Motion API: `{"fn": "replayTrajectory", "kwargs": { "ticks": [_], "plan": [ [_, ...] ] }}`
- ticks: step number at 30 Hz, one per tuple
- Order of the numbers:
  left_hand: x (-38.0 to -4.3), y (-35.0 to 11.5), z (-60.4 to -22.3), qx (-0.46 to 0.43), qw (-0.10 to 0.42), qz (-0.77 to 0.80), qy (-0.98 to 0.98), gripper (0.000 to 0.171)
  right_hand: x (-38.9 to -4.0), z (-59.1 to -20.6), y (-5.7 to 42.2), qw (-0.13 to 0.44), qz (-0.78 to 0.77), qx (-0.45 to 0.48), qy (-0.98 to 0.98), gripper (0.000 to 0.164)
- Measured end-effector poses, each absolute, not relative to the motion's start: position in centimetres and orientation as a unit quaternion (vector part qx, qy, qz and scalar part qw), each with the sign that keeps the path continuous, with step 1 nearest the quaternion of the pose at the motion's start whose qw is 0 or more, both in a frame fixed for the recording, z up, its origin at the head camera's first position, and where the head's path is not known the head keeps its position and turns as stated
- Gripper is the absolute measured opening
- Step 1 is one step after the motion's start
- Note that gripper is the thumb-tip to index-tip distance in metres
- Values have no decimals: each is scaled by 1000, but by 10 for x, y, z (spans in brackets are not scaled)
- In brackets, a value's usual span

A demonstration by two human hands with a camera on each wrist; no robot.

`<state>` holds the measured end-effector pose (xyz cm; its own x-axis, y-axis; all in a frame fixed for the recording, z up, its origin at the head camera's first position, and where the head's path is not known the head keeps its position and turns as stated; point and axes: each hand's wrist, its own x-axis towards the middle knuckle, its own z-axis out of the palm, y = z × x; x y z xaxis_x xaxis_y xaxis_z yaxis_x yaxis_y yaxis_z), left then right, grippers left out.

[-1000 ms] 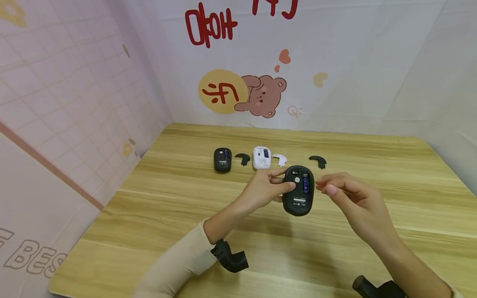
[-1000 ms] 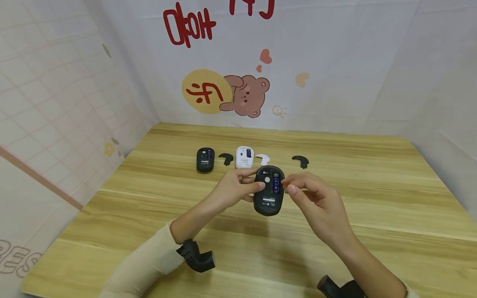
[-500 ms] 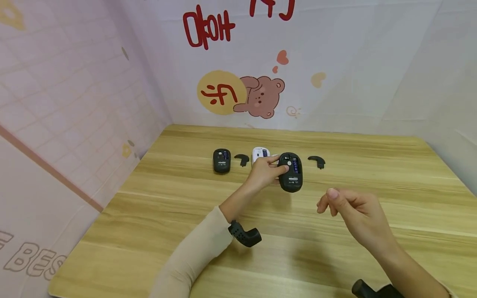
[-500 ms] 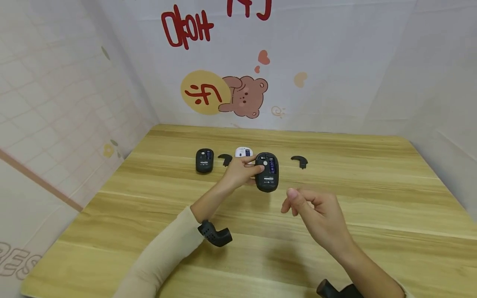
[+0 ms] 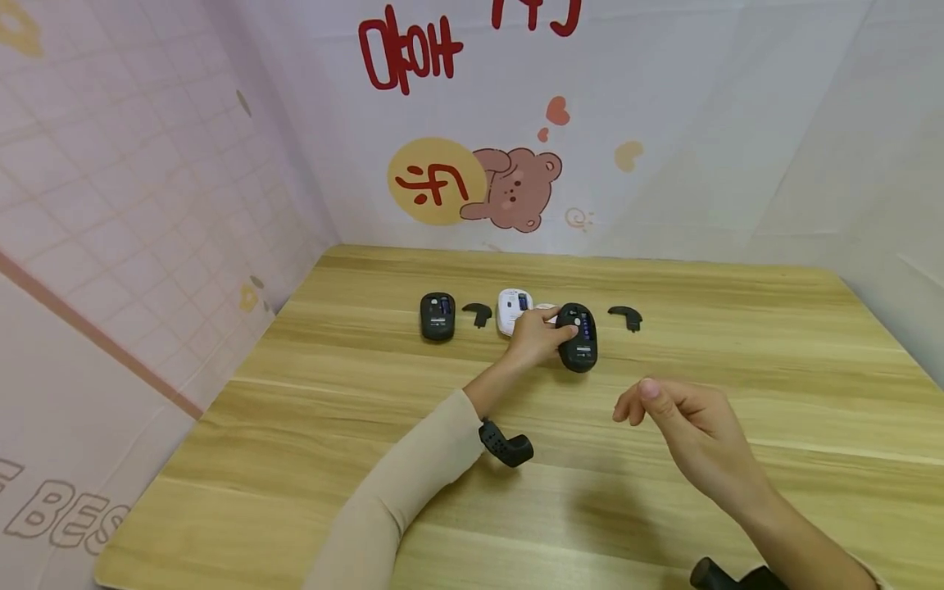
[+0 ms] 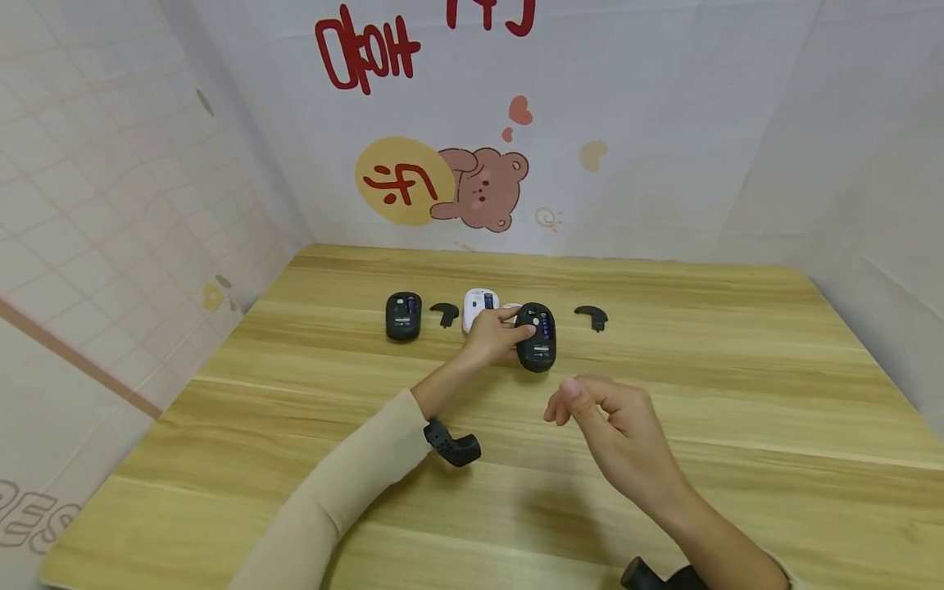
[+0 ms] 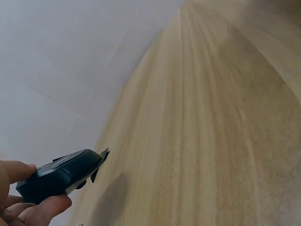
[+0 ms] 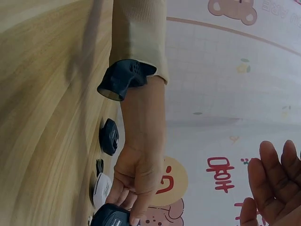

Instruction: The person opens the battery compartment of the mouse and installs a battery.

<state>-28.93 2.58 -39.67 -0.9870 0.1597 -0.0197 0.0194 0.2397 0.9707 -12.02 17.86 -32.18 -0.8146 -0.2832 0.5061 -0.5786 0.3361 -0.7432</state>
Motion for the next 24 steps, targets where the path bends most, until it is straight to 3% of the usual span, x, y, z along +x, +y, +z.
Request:
{"fn": "replayTrajectory", "kwargs": {
  "ticks": [11, 24],
  "plan": [
    [-305, 41, -405, 36, 30, 551, 833, 48, -120, -325, 176, 148, 492, 292, -807, 36],
    [-321, 55, -407, 73, -9, 457, 887, 50, -118, -327, 175, 141, 476, 285, -820, 33]
  ]
}}
